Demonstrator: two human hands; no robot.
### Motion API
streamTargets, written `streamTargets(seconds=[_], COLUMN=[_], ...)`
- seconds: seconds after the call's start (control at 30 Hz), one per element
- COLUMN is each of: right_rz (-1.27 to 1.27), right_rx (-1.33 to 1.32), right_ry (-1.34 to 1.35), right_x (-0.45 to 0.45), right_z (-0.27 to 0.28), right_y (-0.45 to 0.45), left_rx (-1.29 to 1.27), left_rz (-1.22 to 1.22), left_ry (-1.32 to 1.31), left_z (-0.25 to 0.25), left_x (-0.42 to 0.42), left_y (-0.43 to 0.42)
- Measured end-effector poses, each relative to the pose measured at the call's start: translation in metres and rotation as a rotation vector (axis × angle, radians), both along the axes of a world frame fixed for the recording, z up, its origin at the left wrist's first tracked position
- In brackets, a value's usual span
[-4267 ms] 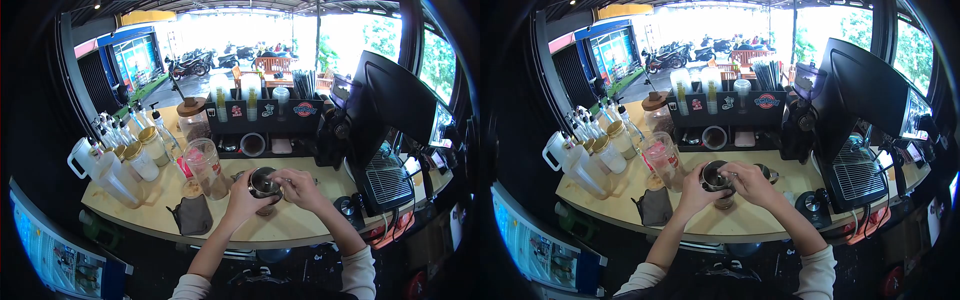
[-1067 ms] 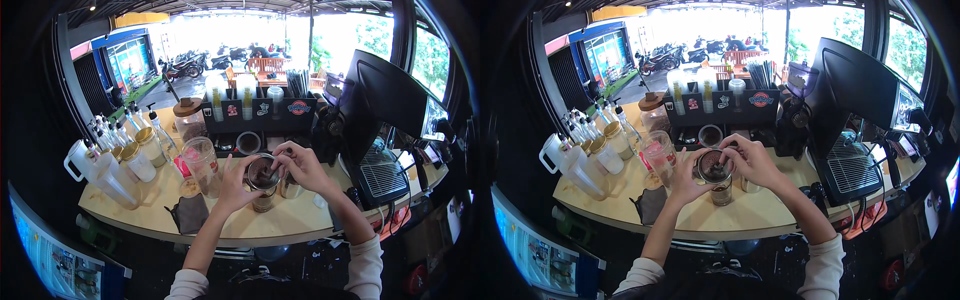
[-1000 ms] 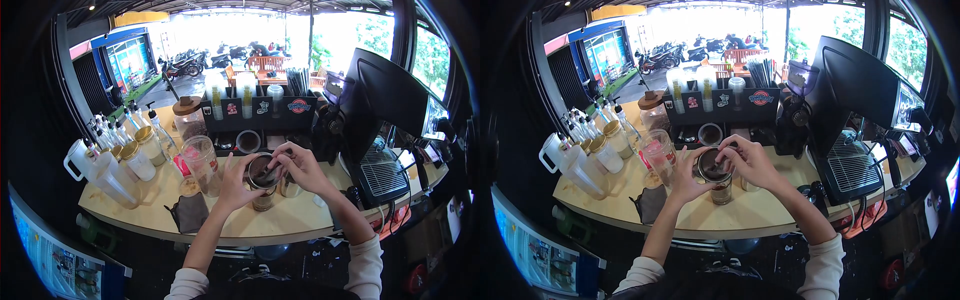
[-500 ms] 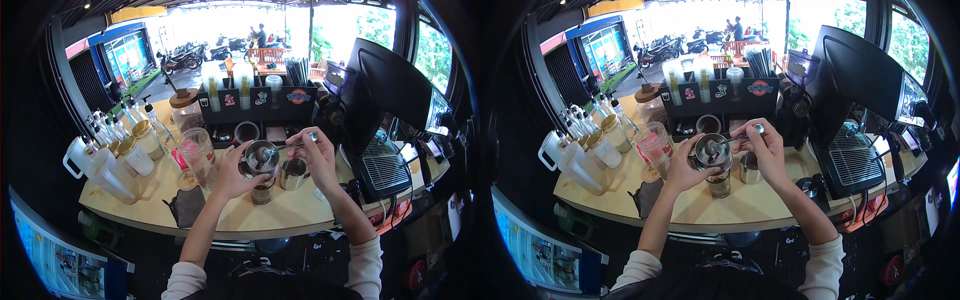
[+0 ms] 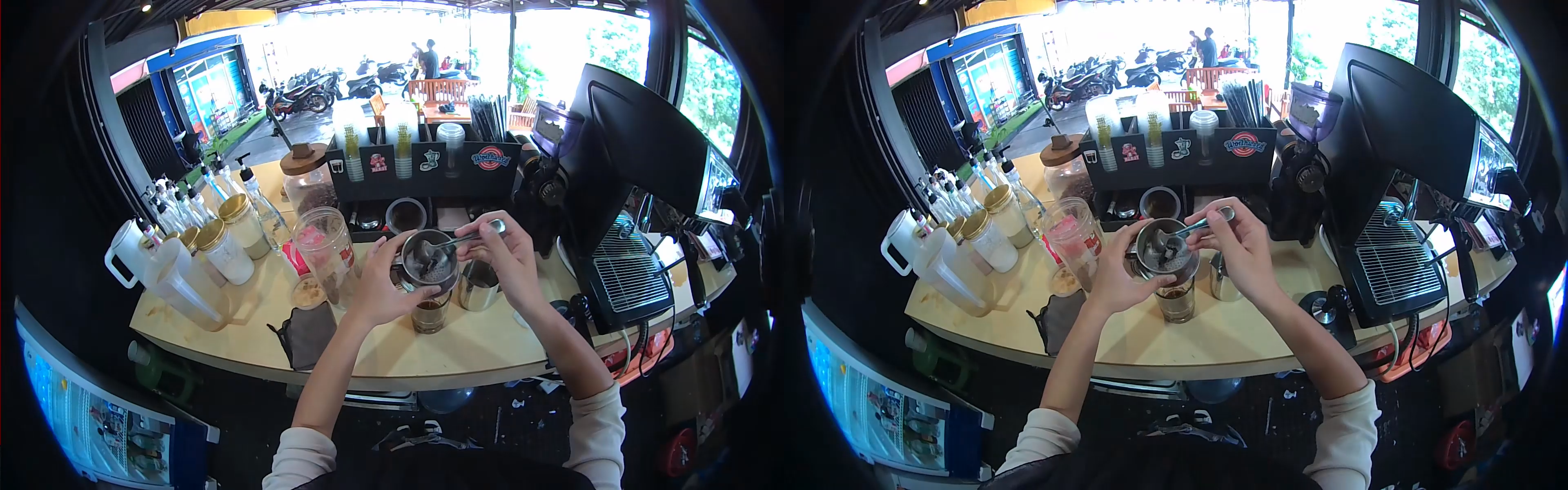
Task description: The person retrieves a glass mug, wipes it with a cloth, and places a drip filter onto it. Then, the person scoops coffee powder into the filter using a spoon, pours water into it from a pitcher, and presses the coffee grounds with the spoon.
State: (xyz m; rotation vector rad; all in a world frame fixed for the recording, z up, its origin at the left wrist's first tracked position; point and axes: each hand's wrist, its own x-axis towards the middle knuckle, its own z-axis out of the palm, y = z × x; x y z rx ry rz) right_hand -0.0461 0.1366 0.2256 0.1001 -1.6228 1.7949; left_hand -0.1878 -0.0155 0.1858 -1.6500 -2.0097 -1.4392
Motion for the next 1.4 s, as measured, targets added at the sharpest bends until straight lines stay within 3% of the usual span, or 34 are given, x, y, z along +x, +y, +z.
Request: streamTargets(seconds=[0.13, 0.2, 0.47, 0.53, 0.73, 0.93, 1.1, 1.2, 1.4], right_rz=[-0.038, 0.049, 0.02, 0.012, -0.047, 0.031, 0.111, 0.159, 0.236], right_rx=[0.091, 0.116, 0.176, 0.296, 0.266, 0.373, 0.431, 0.446, 0.506], right_ry=[-0.061, -0.11, -0.052, -0.137, 0.036, -0.108, -0.243, -0.322, -0.382], right_x=[-0.003, -0.002, -0.001, 0.003, 0.008, 0.002, -0.008, -0.012, -0.018], right_z=[-0.002, -0.004, 0.004, 0.005, 0.027, 0.046, 0.058, 0.063, 0.061], right_y=[-0.003, -0.005, -0.011, -0.014, -0.008, 0.008, 0.014, 0.015, 0.013], left_rx=[0.026, 0.094, 0.172, 0.199, 0.278, 0.186, 0.06, -0.031, 0.038], left_rz=[0.083, 0.005, 0.043, 0.037, -0.031, -0.177, -0.144, -0.21, -0.229], left_ry=[0.209, 0.091, 0.128, 0.104, -0.075, -0.085, 0.197, 0.081, 0.137], left_z=[-0.006, -0.007, -0.016, -0.019, -0.028, -0.024, -0.01, -0.014, -0.016], left_x=[0.003, 0.005, 0.003, 0.002, 0.001, -0.006, 0.003, 0.005, 0.003], left_y=[0.0, 0.001, 0.007, 0.009, 0.011, 0.005, -0.001, -0.002, -0.001])
